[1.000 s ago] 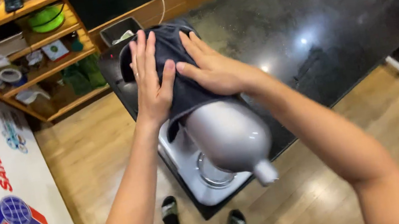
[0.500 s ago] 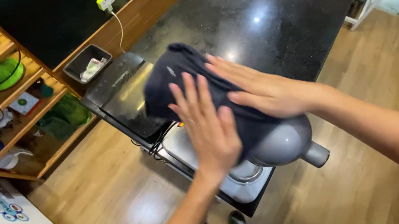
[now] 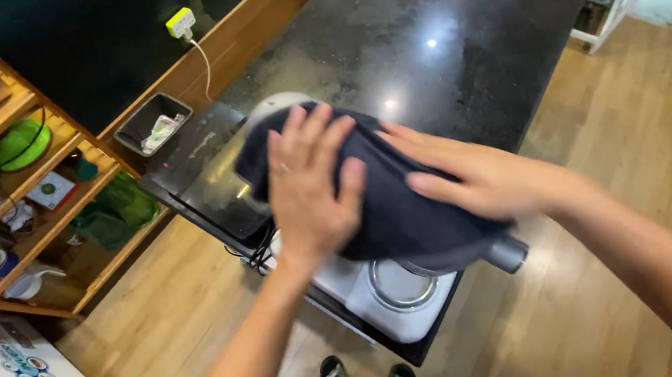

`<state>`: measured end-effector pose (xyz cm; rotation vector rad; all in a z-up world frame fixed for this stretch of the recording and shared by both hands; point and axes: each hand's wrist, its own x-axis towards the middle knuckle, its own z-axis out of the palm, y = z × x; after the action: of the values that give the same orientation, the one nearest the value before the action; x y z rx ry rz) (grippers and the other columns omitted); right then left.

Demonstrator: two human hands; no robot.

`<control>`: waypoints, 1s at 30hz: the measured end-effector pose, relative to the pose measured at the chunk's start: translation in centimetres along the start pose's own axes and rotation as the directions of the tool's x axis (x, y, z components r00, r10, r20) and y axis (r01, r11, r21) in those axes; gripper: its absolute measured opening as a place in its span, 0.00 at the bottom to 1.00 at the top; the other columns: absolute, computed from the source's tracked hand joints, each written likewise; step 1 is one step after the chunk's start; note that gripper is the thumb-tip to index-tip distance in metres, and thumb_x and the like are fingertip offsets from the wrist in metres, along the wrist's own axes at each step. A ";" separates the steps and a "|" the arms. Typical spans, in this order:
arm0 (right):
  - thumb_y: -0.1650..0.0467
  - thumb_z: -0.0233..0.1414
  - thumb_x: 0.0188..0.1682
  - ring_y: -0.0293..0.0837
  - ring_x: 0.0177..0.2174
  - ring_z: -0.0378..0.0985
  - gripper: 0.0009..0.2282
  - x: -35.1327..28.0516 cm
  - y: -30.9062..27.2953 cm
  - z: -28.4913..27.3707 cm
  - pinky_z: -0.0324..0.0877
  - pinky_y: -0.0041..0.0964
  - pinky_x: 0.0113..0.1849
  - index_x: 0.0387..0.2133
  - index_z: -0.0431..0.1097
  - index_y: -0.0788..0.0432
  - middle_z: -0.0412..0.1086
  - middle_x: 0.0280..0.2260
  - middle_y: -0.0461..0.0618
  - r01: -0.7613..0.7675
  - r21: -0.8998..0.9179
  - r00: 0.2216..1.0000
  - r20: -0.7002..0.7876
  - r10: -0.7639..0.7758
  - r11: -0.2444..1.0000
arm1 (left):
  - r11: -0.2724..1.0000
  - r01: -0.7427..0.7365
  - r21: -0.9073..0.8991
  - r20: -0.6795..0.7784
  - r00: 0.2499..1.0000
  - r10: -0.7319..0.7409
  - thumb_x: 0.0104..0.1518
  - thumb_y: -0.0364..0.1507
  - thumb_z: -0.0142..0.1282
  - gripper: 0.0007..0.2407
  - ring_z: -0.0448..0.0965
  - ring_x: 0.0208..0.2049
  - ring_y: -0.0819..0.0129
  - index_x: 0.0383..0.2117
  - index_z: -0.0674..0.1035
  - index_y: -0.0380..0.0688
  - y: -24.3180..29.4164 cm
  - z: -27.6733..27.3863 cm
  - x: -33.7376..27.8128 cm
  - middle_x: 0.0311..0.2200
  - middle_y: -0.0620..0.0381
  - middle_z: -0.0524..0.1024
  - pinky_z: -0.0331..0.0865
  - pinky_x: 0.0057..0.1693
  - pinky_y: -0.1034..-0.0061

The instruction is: The recorder is cleaning a stand mixer using a cloth.

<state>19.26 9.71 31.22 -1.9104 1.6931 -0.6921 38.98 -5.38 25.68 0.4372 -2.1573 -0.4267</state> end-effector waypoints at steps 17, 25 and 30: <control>0.53 0.40 0.59 0.62 0.65 0.55 0.33 6.2 1.4 2.4 0.52 0.45 0.63 0.68 0.45 0.67 0.48 0.68 0.69 0.023 -0.151 0.993 -0.112 -0.040 0.988 | 0.983 0.170 -0.072 -0.218 0.959 -0.182 0.73 0.30 0.38 0.18 0.55 0.74 0.47 0.67 0.67 0.38 -3.3 2.1 -0.9 0.70 0.43 0.60 0.47 0.77 0.58; 0.57 0.46 0.58 0.63 0.62 0.62 0.31 -4.1 -4.0 5.2 0.60 0.49 0.61 0.69 0.48 0.61 0.53 0.66 0.66 -0.158 -0.334 0.946 -0.320 0.046 0.929 | 0.988 0.153 0.011 -0.155 0.976 -0.150 0.71 0.33 0.40 0.21 0.41 0.78 0.45 0.69 0.66 0.42 4.6 3.5 -4.0 0.74 0.47 0.54 0.30 0.79 0.45; 0.65 0.52 0.51 0.67 0.60 0.63 0.35 -8.7 -5.3 10.4 0.64 0.50 0.58 0.65 0.46 0.77 0.53 0.63 0.75 -0.351 -0.419 0.771 -0.636 0.005 0.837 | 0.990 0.050 -0.131 -0.122 0.990 -0.066 0.67 0.32 0.41 0.21 0.47 0.77 0.48 0.66 0.68 0.45 9.5 5.1 -7.5 0.72 0.53 0.59 0.30 0.79 0.48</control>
<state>29.22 19.20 26.50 -1.9176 2.6856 -0.9165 37.54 7.08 21.87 0.4446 -1.9864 -0.5517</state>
